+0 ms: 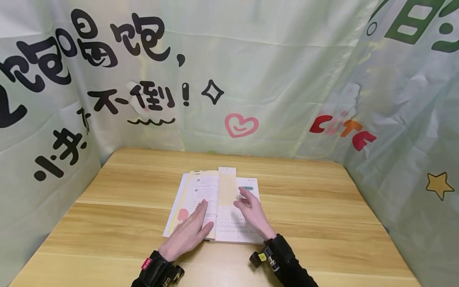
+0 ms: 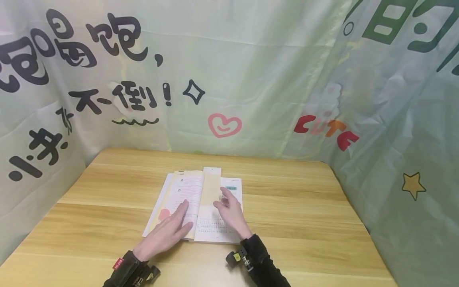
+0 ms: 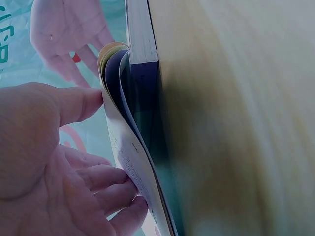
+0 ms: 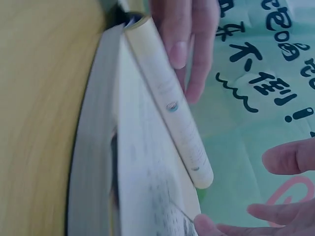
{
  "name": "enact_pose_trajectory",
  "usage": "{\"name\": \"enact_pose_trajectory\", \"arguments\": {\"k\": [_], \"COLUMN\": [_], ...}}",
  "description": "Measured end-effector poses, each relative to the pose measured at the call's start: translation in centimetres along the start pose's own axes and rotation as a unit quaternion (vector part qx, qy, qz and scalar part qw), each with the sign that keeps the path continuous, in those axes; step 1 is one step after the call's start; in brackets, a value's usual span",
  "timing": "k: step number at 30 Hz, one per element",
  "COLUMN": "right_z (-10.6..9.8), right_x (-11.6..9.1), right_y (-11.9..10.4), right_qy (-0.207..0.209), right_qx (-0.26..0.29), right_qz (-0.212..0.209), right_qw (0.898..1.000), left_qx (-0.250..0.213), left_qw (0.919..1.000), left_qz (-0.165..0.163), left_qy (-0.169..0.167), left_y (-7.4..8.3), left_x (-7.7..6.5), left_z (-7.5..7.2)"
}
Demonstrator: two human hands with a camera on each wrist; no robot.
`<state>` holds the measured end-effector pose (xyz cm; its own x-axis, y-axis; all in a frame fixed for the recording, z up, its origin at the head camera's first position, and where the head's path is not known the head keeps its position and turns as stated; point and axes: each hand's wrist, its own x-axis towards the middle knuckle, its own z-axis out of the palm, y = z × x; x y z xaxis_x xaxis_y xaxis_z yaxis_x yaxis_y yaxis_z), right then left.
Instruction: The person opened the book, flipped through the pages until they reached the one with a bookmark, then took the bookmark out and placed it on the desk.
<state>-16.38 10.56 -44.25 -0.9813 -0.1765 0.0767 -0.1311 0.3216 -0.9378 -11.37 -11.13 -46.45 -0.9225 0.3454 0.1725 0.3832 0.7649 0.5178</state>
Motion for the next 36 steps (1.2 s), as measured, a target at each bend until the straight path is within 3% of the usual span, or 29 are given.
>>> {"name": "enact_pose_trajectory", "arguments": {"k": [10,20,29,36], "right_z": [-0.2,-0.3,-0.6,-0.7], "right_x": [0.3,0.4,0.8,1.2], "right_y": [-0.4,-0.4,-0.3,-0.2], "right_qy": [-0.012,-0.024,-0.05,-0.037], "right_qx": [0.115,0.186,0.259,0.295], "right_qz": [0.067,0.069,0.077,0.094], "right_qw": [0.991,0.98,0.962,0.95], "left_qx": [0.001,0.003,0.001,0.002], "left_qw": [1.0,1.0,0.9999,0.9999], "left_qz": [0.008,0.007,0.008,0.01], "left_qy": [-0.003,-0.005,-0.007,-0.004], "left_y": [0.1,0.0,0.1,0.1], "left_x": [0.0,0.1,0.0,0.1], "left_z": [0.0,0.1,0.0,0.1]}}
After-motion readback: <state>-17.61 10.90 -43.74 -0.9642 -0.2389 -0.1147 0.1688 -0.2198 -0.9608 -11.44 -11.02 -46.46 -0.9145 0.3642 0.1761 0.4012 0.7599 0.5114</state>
